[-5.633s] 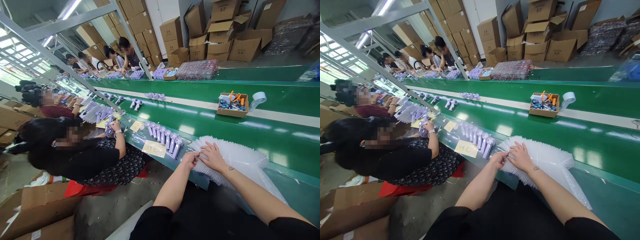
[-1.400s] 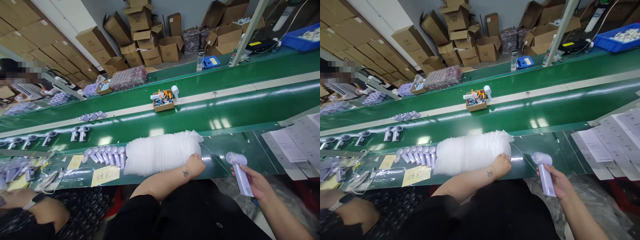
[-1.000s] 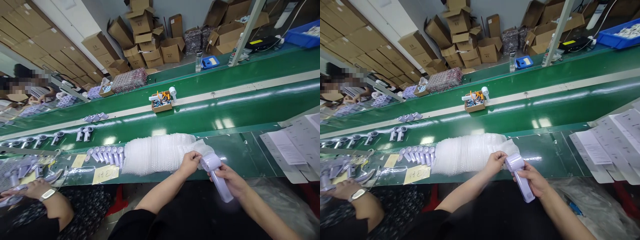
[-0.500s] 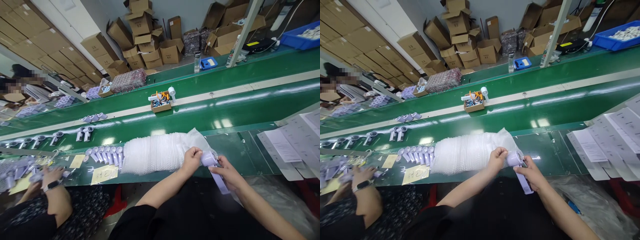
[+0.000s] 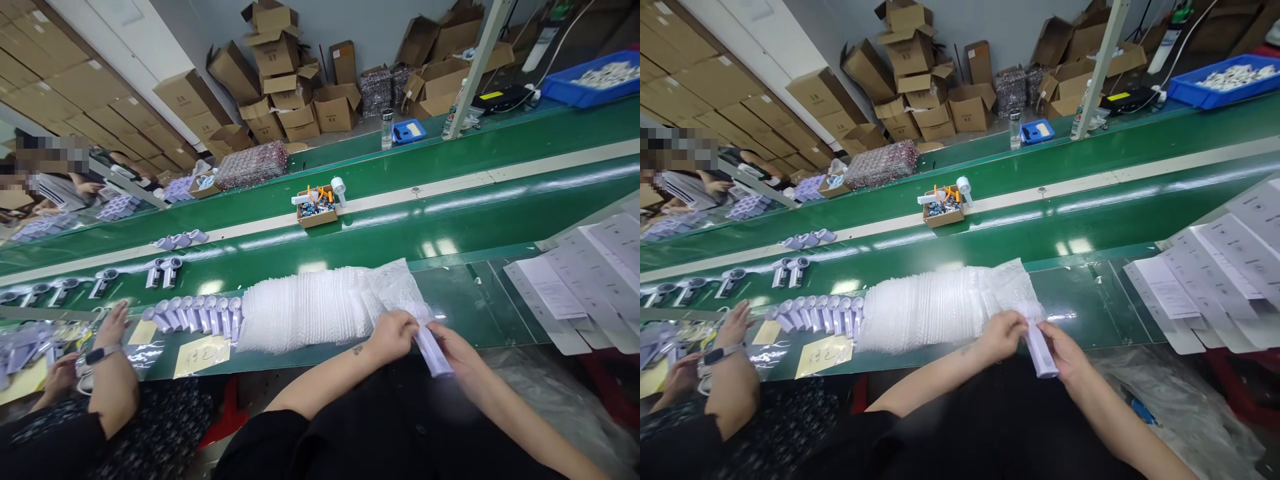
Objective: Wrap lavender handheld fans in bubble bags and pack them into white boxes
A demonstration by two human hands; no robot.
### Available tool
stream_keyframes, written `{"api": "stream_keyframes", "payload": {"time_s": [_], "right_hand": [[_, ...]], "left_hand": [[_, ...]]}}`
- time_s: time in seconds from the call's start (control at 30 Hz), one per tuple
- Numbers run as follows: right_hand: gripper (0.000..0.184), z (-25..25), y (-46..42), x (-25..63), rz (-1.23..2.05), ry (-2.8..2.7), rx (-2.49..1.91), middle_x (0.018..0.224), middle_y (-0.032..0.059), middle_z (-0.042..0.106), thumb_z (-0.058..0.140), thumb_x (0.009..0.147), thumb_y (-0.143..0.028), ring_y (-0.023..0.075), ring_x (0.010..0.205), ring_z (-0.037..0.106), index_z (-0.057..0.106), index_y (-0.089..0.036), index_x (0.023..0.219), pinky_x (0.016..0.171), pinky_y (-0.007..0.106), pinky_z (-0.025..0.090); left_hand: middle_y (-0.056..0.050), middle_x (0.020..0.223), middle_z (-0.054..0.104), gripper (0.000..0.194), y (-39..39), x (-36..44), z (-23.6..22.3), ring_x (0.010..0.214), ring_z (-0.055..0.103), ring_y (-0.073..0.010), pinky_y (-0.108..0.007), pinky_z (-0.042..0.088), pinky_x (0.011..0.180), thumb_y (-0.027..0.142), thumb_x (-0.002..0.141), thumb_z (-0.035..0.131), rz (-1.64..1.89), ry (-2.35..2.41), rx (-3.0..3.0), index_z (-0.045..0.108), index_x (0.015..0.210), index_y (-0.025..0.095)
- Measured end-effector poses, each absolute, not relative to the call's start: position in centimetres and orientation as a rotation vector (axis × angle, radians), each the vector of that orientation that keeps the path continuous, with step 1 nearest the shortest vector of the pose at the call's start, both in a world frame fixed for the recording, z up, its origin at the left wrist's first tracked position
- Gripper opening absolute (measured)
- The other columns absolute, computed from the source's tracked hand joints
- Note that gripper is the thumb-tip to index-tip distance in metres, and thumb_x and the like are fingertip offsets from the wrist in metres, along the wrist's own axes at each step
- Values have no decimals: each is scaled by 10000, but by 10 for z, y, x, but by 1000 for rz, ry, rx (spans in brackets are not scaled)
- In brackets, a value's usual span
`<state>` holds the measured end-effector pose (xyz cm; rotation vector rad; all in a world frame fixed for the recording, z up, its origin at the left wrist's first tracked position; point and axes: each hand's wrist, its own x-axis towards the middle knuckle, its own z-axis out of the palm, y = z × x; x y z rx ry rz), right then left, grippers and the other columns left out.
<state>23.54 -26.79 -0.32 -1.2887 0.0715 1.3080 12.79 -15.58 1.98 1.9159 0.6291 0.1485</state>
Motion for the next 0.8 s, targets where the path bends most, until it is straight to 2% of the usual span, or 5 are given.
{"api": "stream_keyframes", "payload": {"time_s": [0.2,0.43,0.57,0.67,0.8], "right_hand": [[290,42,-306,256,1215,-129,-1647,605,-32,560,712,661,-455,108,494,468,566,-206,683,428,210,369],[256,108,-339,295,949,-471,-1863,1132,91,580,712,644,-424,301,1082,513,593,-212,565,697,309,522],[209,114,-334,298,1014,-382,-1649,1205,78,566,629,758,-421,261,1001,563,645,-226,831,749,354,522],[200,101,-318,293,1068,-348,-1392,1090,62,616,596,800,-399,208,883,593,621,-211,861,724,342,524],[251,53,-316,317,886,-140,-1354,938,22,636,725,687,-354,154,759,603,581,-199,824,648,298,543]], "left_hand": [[56,459,434,133,-154,148,48,388,356,-58,-199,281,391,244,674,621,-34,899,1158,550,629,141],[35,517,463,338,-159,155,110,392,355,-49,-197,280,373,424,595,725,-135,665,1083,570,641,126],[-72,947,593,666,-141,157,131,789,565,-174,-286,471,677,532,605,730,91,415,1551,563,1145,179],[-103,1239,481,1077,-139,168,116,1120,464,-285,-375,422,903,481,428,841,66,114,1932,363,1370,271],[-51,948,572,341,-148,185,72,874,545,-189,-320,441,816,361,762,630,182,257,2109,616,1080,237]]}}
